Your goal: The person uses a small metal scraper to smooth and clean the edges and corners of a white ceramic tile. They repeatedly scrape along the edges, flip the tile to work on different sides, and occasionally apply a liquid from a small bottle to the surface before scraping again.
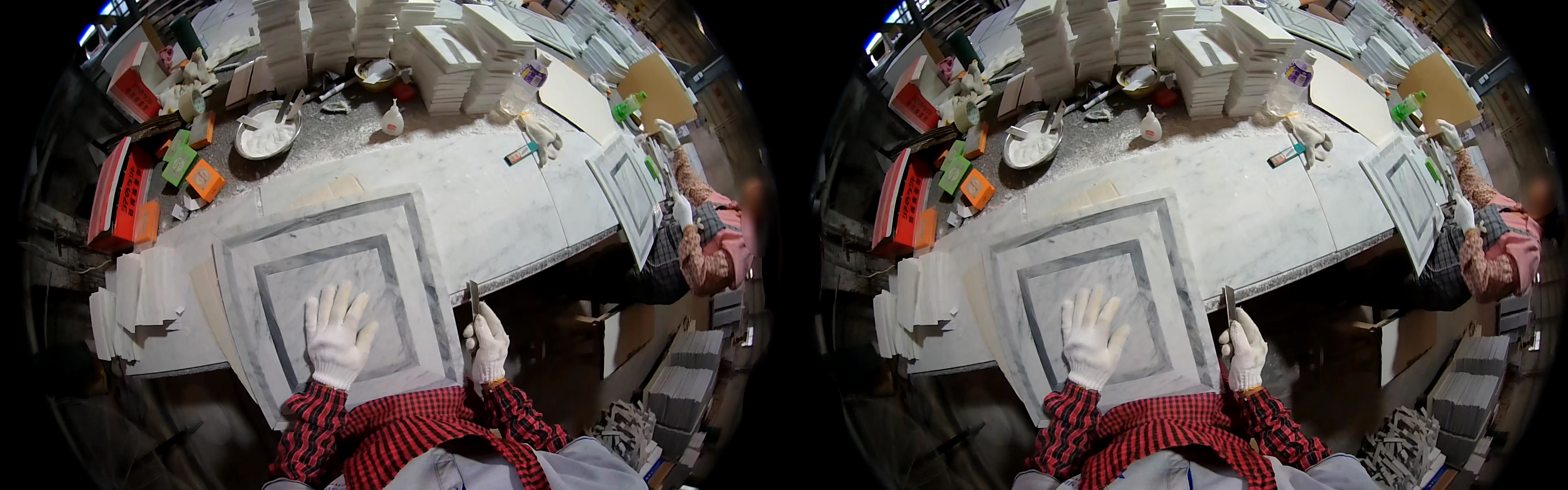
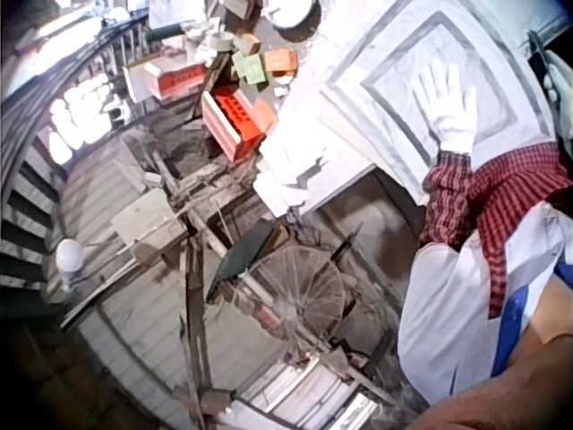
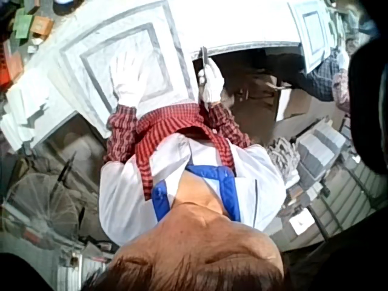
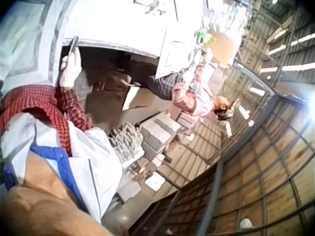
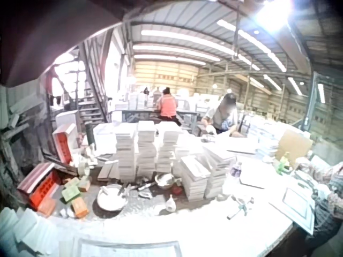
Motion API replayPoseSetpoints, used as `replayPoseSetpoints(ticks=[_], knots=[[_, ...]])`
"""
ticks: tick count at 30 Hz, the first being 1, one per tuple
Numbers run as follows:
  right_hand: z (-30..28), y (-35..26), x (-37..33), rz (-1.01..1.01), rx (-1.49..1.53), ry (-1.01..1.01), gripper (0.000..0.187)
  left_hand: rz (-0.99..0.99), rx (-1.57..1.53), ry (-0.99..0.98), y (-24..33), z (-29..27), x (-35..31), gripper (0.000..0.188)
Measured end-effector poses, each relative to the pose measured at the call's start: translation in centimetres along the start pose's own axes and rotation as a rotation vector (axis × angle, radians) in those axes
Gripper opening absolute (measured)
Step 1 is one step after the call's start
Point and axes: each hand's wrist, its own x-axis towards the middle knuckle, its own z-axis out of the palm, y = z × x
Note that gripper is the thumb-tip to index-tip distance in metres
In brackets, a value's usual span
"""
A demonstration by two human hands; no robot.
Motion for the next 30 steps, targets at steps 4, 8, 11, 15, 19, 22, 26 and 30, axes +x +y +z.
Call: replayPoseSetpoints(ticks=[4,8,11,15,19,22,26,30], knots=[[-0.4,1.8,-0.7,-0.003,0.029,0.0,0.046,0.016,0.01,0.005,-0.3,0.1,-0.1,0.05],[-0.6,2.2,-1.2,0.014,0.107,-0.021,0.048,0.012,-0.009,-0.01,-0.5,0.2,-0.5,0.052],[-1.6,3.1,-1.4,0.045,0.206,-0.056,0.051,0.023,0.003,-0.012,-0.4,0.1,-0.5,0.051],[-2.8,5.2,-1.2,0.095,0.45,-0.072,0.05,0.019,-0.024,-0.023,-0.7,-0.8,-0.8,0.047],[-4.0,7.2,-0.9,0.135,0.62,-0.102,0.042,-0.05,-0.057,-0.006,-2.8,-2.3,-2.5,0.044],[-3.5,6.7,-1.5,0.17,0.737,-0.111,0.04,-0.12,-0.012,0.027,-4.6,-4.1,-4.2,0.042],[-3.3,6.5,-1.4,0.178,0.795,-0.13,0.027,-0.261,0.001,0.111,-7.3,-6.0,-7.8,0.045],[-3.5,6.7,-1.5,0.144,0.847,-0.15,0.034,-0.451,-0.08,0.207,-8.9,-7.2,-12.5,0.045]])
